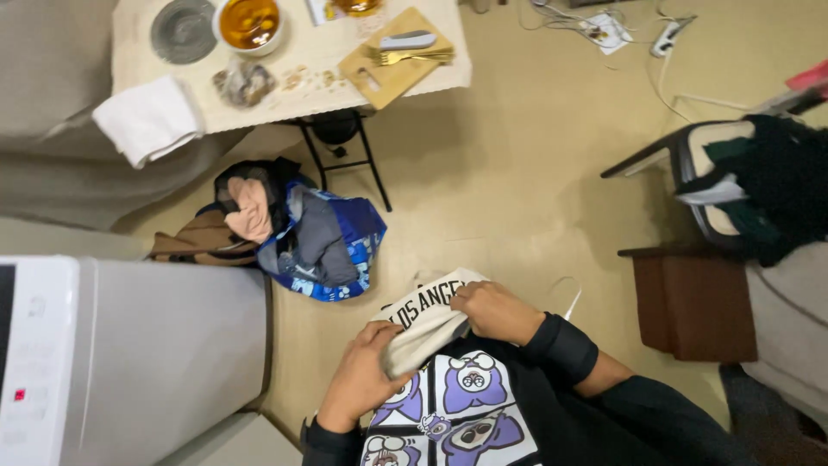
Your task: The person clears a small table by stacking bowls and plates, then folds a white cloth and places it on a chair. They also pick up a plastic bag containing food scraps and move it to a kitchen counter.
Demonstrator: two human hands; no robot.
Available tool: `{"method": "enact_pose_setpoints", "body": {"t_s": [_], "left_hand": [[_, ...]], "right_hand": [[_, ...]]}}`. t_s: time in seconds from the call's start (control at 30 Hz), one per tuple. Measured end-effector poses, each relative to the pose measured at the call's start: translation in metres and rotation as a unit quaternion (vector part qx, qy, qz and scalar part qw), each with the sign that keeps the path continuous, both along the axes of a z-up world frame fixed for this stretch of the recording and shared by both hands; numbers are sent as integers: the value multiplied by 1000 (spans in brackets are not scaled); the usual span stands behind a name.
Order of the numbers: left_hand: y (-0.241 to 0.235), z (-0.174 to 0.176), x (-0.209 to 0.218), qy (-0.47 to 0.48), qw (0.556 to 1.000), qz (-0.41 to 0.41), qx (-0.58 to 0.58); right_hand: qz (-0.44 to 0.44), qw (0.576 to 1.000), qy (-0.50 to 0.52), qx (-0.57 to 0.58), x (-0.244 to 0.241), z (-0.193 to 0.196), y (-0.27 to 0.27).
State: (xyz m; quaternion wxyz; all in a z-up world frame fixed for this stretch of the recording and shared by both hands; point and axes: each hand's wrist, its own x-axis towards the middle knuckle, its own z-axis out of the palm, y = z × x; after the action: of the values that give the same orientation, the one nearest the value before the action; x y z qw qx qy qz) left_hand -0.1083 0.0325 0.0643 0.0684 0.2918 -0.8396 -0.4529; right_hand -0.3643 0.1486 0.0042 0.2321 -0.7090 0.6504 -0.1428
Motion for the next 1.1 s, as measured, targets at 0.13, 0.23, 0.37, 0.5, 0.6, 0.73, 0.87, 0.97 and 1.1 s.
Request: {"method": "enact_pose_setpoints", "body": {"t_s": [0.13,0.23,0.37,0.5,0.6,0.73,0.87,0.97,1.1], "left_hand": [[18,-26,-50,-42,998,-12,-40],[31,-55,-97,-99,993,13,-64],[62,-51,-172,-20,992,-1,-127],[118,-34,-247,161,968,-2,-193],[166,-45,-288,254,946,-26,-199],[220,-72,-332,104,984,-116,83],[248,-80,-366,99,962,-223,118],[265,-70,-382,114,921,-356,107],[284,-69,-415,166,865,-474,16]], "right_hand": [[-142,989,-29,-36,-39,4,37],[-263,963,-34,-38,-67,8,73],[-304,940,85,-133,-111,-6,140],[-493,862,-116,9,-137,-22,197],[-600,782,-160,-52,-153,-37,234],[-624,702,-279,-201,-180,-67,295],[-593,690,-331,-251,-184,-54,330],[-540,525,-557,-350,-172,-42,339],[-619,640,-309,-334,-182,-15,339]]}}
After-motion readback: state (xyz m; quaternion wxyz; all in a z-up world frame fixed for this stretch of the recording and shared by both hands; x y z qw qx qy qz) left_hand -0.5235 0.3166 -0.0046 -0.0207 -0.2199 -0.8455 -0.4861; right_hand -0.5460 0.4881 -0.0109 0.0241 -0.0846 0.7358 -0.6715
